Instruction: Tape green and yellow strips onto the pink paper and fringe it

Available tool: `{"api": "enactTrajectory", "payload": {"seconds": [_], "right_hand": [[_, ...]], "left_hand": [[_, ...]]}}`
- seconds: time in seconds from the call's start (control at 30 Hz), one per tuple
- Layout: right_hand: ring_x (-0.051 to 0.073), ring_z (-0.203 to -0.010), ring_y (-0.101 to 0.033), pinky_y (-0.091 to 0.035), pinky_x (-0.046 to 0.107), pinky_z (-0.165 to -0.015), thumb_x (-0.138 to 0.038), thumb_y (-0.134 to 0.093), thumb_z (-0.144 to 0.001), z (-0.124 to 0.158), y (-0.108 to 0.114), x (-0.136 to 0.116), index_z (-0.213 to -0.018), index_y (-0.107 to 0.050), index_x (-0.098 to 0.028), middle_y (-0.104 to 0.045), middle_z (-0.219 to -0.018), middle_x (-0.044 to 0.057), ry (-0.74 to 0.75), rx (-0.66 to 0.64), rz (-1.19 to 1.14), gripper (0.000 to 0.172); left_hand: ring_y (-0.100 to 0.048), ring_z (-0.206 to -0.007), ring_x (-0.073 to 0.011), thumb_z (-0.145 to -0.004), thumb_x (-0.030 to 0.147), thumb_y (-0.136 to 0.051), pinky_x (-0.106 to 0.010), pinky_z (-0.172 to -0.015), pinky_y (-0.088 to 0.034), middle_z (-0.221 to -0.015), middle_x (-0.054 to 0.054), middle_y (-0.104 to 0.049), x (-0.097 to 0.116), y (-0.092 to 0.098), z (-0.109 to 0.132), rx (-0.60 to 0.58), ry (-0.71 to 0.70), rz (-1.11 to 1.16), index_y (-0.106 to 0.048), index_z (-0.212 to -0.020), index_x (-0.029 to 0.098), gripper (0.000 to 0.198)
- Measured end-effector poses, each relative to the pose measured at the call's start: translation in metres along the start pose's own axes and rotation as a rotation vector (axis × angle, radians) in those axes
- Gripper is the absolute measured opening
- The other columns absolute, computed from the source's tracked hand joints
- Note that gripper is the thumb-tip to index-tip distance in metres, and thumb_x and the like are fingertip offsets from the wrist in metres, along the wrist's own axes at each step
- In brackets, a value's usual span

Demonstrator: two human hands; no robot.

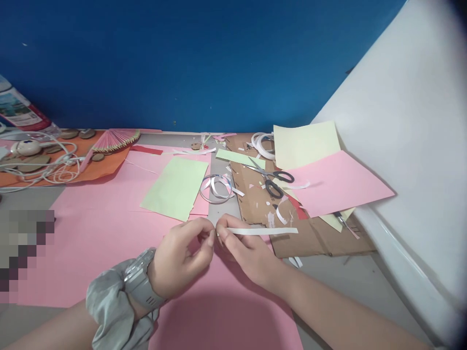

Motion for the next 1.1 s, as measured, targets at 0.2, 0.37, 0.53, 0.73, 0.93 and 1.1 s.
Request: {"api": "enactTrajectory", "payload": {"seconds": [0.2, 0.37, 0.53, 0.73, 0.93, 1.1], "right_hand": [[0.010, -0.057, -0.029, -0.027, 0.025, -0.054, -0.042, -0.035, -0.096, 0.000, -0.001, -0.001, -0.074, -0.038, -0.022, -0.032, -0.063, -0.006, -0.001, -0.003, -0.070, 0.030], [0.010, -0.054, -0.026, -0.026, 0.025, -0.052, -0.041, -0.036, -0.096, 0.000, 0.000, -0.001, -0.071, -0.036, -0.022, -0.027, -0.060, -0.007, -0.016, -0.013, -0.092, 0.032], [0.010, -0.054, -0.030, -0.028, 0.025, -0.054, -0.041, -0.037, -0.095, -0.001, 0.002, -0.006, -0.071, -0.039, -0.021, -0.031, -0.060, -0.006, 0.017, -0.014, -0.037, 0.031], [0.011, -0.066, -0.042, -0.034, 0.024, -0.065, -0.037, -0.044, -0.094, -0.003, 0.005, -0.019, -0.071, -0.047, -0.019, -0.045, -0.069, -0.003, 0.082, 0.021, 0.157, 0.028], [0.009, -0.062, -0.037, -0.030, 0.021, -0.056, -0.039, -0.052, -0.089, -0.003, 0.003, -0.017, -0.069, -0.044, -0.020, -0.040, -0.066, -0.006, 0.073, 0.001, 0.150, 0.029], [0.010, -0.066, -0.042, -0.033, 0.022, -0.061, -0.040, -0.047, -0.091, -0.001, 0.001, -0.019, -0.071, -0.045, -0.020, -0.044, -0.069, -0.005, 0.054, -0.015, 0.153, 0.029]], "left_hand": [[-0.048, -0.045, -0.0088, -0.095, 0.032, -0.034, -0.023, -0.050, -0.043, -0.051, 0.006, -0.044, -0.019, 0.018, -0.005, 0.180, 0.159, 0.309, -0.042, -0.069, 0.021, 0.030], [-0.053, -0.056, -0.0095, -0.089, 0.032, -0.050, -0.023, -0.056, -0.048, -0.062, 0.005, -0.047, -0.030, 0.034, -0.009, 0.351, 0.175, 0.306, -0.047, -0.077, 0.021, 0.017], [-0.053, -0.071, -0.0128, -0.093, 0.034, -0.041, -0.029, -0.071, -0.047, -0.077, 0.001, -0.048, -0.028, 0.036, -0.008, 0.346, 0.143, 0.183, -0.048, -0.077, 0.020, 0.022], [-0.048, -0.076, -0.0161, -0.096, 0.029, -0.031, -0.031, -0.076, -0.041, -0.074, -0.003, -0.052, 0.003, 0.003, -0.007, -0.045, -0.112, 0.047, -0.050, -0.071, 0.019, 0.033], [-0.045, -0.069, -0.0156, -0.095, 0.029, -0.029, -0.030, -0.067, -0.040, -0.070, -0.002, -0.047, 0.005, -0.004, -0.005, -0.116, -0.130, 0.057, -0.045, -0.069, 0.019, 0.033], [-0.045, -0.065, -0.0155, -0.096, 0.031, -0.026, -0.031, -0.066, -0.039, -0.068, -0.002, -0.047, 0.002, -0.001, -0.006, -0.089, -0.090, 0.088, -0.042, -0.068, 0.020, 0.035]]}}
Point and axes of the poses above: each hand's wrist, its own z-axis away from the middle knuckle, its own y-axis out of the back of the hand, x = y × z, the point moved 9 cm from there along -z, towards the middle knuckle
